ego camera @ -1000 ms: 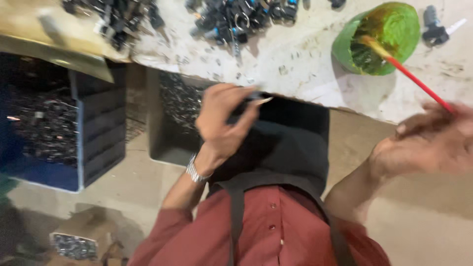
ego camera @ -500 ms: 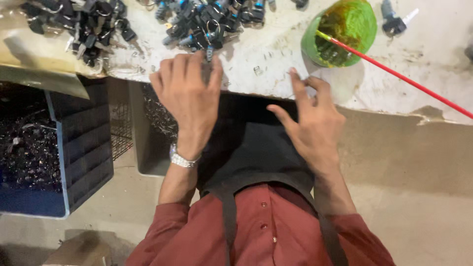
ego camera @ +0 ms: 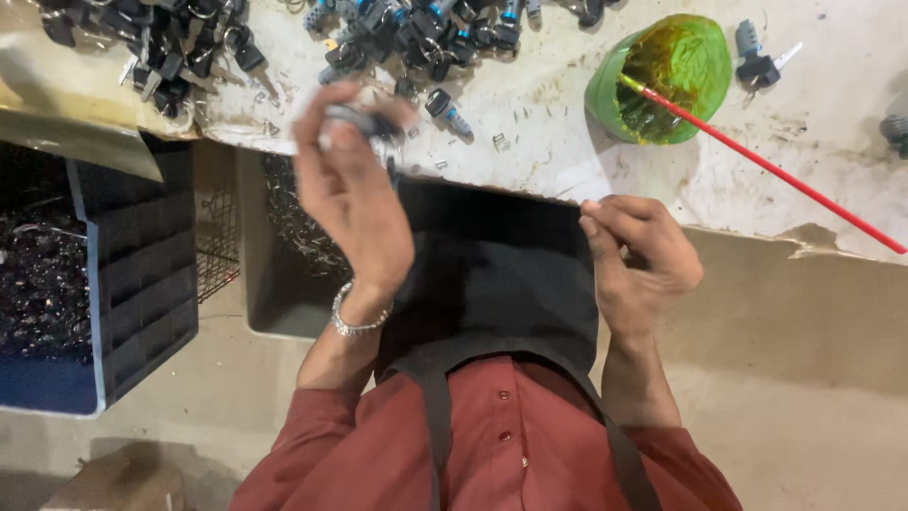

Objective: The person picks small metal connector components one at a time from piles on the workbench, holds each in one hand, and uses a long-handled brush dipped in a green cup of liquid to brush the liquid onto the component. Treated components are dropped into a bin below the bench.

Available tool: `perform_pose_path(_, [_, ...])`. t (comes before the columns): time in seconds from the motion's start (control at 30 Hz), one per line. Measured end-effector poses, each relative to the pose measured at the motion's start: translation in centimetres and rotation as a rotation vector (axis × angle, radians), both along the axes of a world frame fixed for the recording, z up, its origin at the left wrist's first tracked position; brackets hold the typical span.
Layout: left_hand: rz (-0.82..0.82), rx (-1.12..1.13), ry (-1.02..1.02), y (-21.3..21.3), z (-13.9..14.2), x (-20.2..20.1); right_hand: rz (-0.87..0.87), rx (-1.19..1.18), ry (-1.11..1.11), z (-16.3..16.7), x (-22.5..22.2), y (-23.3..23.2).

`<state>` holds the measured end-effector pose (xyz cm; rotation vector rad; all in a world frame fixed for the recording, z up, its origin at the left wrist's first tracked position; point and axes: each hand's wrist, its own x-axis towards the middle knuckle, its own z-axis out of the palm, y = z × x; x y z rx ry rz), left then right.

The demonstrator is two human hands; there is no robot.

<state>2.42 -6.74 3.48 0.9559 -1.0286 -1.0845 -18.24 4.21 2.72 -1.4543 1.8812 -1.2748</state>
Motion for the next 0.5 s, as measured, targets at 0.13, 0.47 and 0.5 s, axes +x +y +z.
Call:
perform_pose_path(0.13, [-0.247, 0.063, -0.248, 2.6, -0.5, -1.9, -0.031, -0.014, -0.477, 0.6, 0.2, -0.6])
perform_pose_path(0.47, [-0.379, -0.184, -0.433, 4.5, -1.3, -3.2, 0.0, -0.129, -0.454, -1.2, 1.5, -1.9])
perform_pose_path(0.5, [-0.356, -0.212, -0.448, 4.5, -1.3, -3.1, -0.015, -0.117, -0.462, -1.1, 1.5, -1.9])
